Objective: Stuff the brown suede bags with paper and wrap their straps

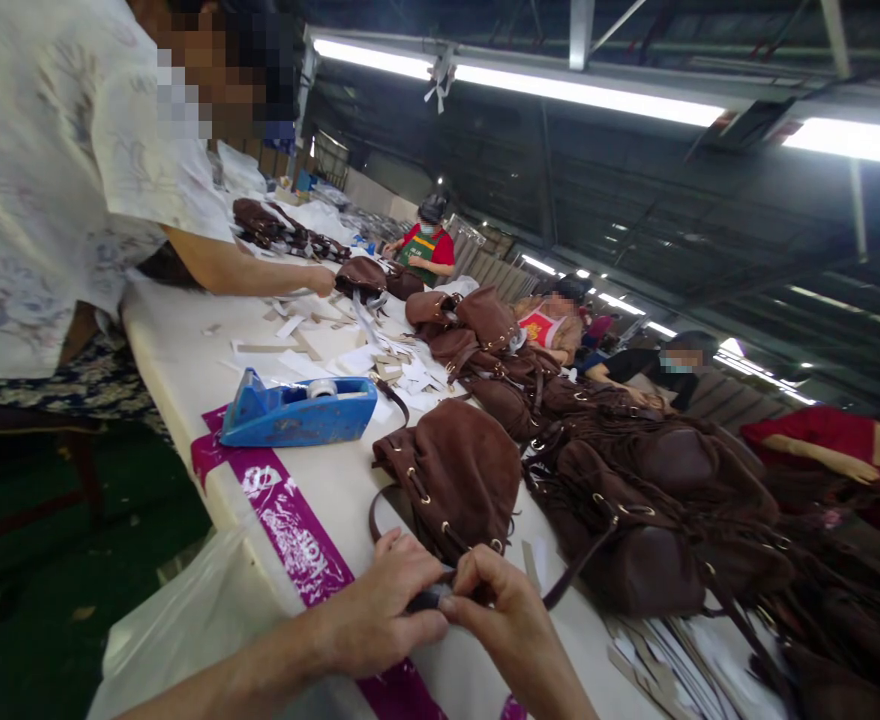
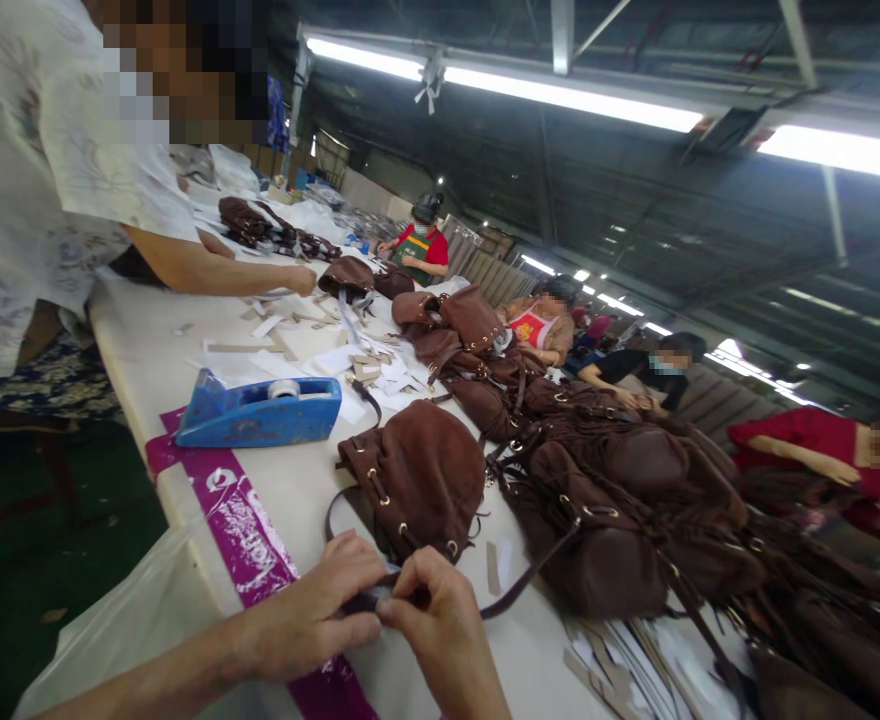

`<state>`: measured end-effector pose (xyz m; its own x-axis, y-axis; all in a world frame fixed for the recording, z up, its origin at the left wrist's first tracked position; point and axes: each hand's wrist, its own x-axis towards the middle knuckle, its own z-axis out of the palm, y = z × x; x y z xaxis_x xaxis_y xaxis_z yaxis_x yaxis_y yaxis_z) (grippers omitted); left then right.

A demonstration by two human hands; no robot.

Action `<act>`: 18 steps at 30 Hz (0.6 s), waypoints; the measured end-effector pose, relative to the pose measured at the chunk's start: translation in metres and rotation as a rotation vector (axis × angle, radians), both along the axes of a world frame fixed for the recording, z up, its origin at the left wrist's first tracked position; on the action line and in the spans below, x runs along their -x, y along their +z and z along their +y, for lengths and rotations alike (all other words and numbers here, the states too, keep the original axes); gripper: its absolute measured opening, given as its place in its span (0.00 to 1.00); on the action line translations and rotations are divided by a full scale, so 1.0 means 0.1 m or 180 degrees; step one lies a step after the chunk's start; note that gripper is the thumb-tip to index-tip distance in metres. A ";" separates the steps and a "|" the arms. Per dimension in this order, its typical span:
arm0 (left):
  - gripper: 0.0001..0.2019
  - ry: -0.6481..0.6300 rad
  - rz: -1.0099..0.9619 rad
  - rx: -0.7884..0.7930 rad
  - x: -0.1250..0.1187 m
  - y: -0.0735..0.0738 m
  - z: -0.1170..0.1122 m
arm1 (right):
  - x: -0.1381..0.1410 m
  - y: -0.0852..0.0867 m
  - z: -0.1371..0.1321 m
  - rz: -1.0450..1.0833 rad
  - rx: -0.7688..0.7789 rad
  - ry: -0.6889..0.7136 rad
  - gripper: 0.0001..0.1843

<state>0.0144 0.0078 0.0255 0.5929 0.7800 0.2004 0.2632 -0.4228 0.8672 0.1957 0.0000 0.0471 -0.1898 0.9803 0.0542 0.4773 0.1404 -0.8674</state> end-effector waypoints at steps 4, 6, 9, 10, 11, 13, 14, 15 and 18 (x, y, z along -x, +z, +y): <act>0.00 -0.0005 -0.0064 -0.0034 -0.02 -0.06 0.02 | -0.01 -0.04 0.01 0.0116 0.0137 -0.0034 0.12; 0.00 -0.0017 -0.0043 -0.0008 -0.02 -0.07 0.03 | -0.01 -0.06 -0.01 0.0305 0.0185 -0.0083 0.12; 0.02 0.0020 -0.0025 0.0062 -0.03 -0.04 0.03 | -0.02 -0.08 -0.04 0.0686 0.0322 -0.0094 0.11; 0.04 0.0030 -0.0043 0.0071 -0.03 -0.03 0.02 | -0.03 -0.09 -0.05 0.0805 0.0399 -0.0069 0.11; 0.06 0.0047 -0.0059 0.0067 -0.03 -0.03 0.01 | -0.04 -0.10 -0.05 0.0863 0.0448 -0.0030 0.11; 0.08 0.0102 -0.0054 0.0028 -0.04 -0.02 -0.02 | -0.07 -0.11 -0.05 0.0753 0.0371 0.0042 0.10; 0.08 0.0123 -0.0025 0.0000 -0.04 -0.03 -0.03 | -0.08 -0.12 -0.05 0.0623 0.0263 0.0066 0.07; 0.08 0.0133 0.0013 -0.0033 -0.04 -0.03 -0.04 | -0.09 -0.13 -0.05 0.0495 0.0145 0.0091 0.05; 0.08 0.0114 0.0093 -0.0137 -0.05 -0.06 -0.06 | -0.08 -0.16 -0.06 0.0300 -0.0020 0.0134 0.06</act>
<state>0.0191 0.0016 0.0197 0.5708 0.7918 0.2173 0.3036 -0.4495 0.8401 0.2040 -0.0059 0.0314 -0.2246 0.9712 0.0799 0.3873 0.1642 -0.9072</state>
